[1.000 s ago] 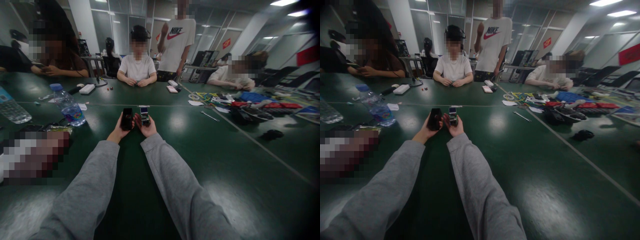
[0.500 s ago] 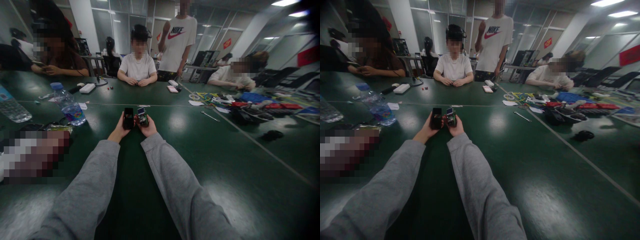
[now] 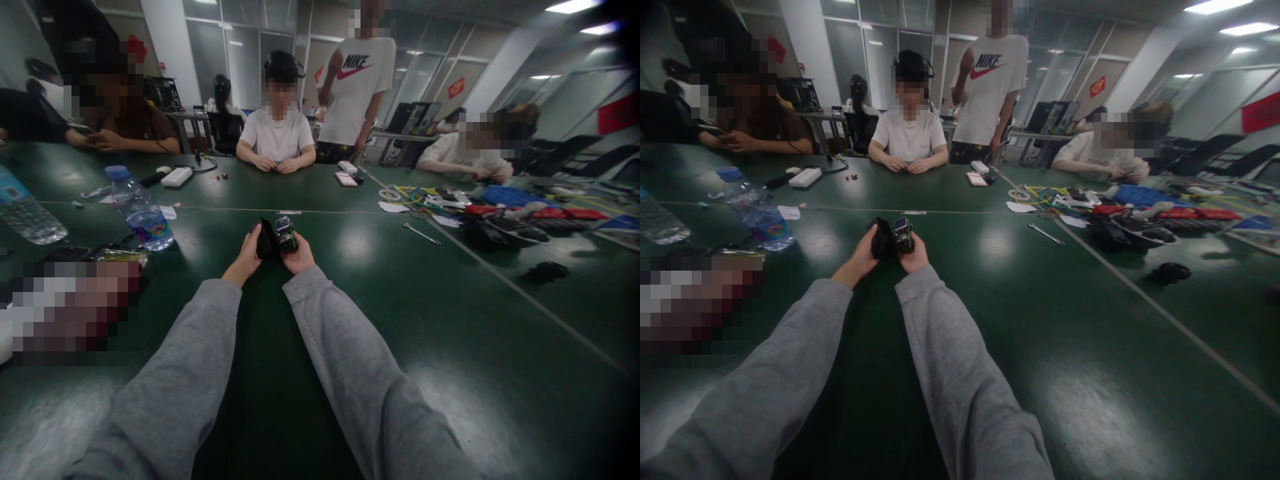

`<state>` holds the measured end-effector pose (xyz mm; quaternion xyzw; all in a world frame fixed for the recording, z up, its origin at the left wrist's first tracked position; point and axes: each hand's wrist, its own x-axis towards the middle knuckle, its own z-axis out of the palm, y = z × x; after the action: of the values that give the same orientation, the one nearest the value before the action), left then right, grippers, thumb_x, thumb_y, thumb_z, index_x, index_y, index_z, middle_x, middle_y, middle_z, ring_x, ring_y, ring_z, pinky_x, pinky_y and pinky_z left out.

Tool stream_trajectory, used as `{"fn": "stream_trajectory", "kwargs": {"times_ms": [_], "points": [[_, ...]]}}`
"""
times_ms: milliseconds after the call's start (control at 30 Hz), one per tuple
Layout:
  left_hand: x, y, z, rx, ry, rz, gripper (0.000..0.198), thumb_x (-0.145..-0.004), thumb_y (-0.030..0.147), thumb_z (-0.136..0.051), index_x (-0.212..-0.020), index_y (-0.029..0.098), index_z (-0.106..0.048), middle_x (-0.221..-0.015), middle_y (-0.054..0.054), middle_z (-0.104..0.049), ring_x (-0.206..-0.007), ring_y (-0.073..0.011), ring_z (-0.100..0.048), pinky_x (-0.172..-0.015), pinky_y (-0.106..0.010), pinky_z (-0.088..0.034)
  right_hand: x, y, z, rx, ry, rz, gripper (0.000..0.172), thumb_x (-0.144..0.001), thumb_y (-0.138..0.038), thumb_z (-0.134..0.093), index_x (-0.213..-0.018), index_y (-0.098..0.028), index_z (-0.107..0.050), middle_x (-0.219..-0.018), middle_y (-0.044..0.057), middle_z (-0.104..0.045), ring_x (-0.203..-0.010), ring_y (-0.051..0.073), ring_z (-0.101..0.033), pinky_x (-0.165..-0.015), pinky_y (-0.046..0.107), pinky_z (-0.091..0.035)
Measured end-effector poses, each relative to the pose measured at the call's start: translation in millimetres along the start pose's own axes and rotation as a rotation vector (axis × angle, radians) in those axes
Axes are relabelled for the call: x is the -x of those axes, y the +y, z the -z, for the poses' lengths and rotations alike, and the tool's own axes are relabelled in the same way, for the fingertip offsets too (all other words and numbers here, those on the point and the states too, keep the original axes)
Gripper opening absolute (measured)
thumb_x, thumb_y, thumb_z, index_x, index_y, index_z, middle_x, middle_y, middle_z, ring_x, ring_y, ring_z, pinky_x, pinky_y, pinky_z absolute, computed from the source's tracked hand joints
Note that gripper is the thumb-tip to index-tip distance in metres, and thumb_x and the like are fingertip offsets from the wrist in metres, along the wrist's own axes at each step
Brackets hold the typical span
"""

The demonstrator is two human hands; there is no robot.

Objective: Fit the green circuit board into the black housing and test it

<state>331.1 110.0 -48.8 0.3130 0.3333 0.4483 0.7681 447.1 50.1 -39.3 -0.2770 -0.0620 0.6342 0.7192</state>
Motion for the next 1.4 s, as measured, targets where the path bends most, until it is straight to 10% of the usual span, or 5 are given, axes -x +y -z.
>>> {"fn": "stream_trajectory", "kwargs": {"times_ms": [300, 567, 1400], "points": [[1.4, -0.9, -3.6, -0.08, 0.085, -0.021, 0.042, -0.082, 0.04, -0.068, -0.118, 0.023, -0.054, -0.085, -0.002, -0.067, -0.067, -0.0151, -0.068, -0.063, -0.027, -0.055, -4.6, 1.6, 1.7, 0.053, 0.007, 0.063, 0.03, -0.096, -0.033, -0.039, -0.097, -0.018, -0.065, -0.075, 0.001, -0.072, -0.075, 0.017, -0.069, -0.076, 0.034, -0.06], [1.7, -11.2, -4.1, -0.15, 0.056, -0.194, 0.055, -0.081, 0.031, -0.074, -0.127, 0.027, -0.045, -0.121, -0.007, -0.061, -0.098, -0.0169, -0.066, -0.081, -0.029, -0.057, -10.4, 7.6, -1.1, 0.095, 0.17, 0.141, 0.017, -0.094, -0.027, -0.05, -0.089, -0.02, -0.064, -0.068, -0.002, -0.069, -0.069, 0.015, -0.067, -0.074, 0.03, -0.059], [3.2, -8.1, -2.0, -0.076, 0.03, -0.214, 0.05, -0.077, 0.027, -0.077, -0.122, 0.023, -0.056, -0.113, -0.008, -0.065, -0.098, -0.0182, -0.065, -0.082, -0.029, -0.055, -1.7, 13.7, -7.6, 0.337, -0.066, 0.213, 0.026, -0.086, -0.014, -0.059, -0.109, -0.021, -0.068, -0.09, -0.002, -0.076, -0.083, 0.009, -0.069, -0.087, 0.023, -0.055]]}}
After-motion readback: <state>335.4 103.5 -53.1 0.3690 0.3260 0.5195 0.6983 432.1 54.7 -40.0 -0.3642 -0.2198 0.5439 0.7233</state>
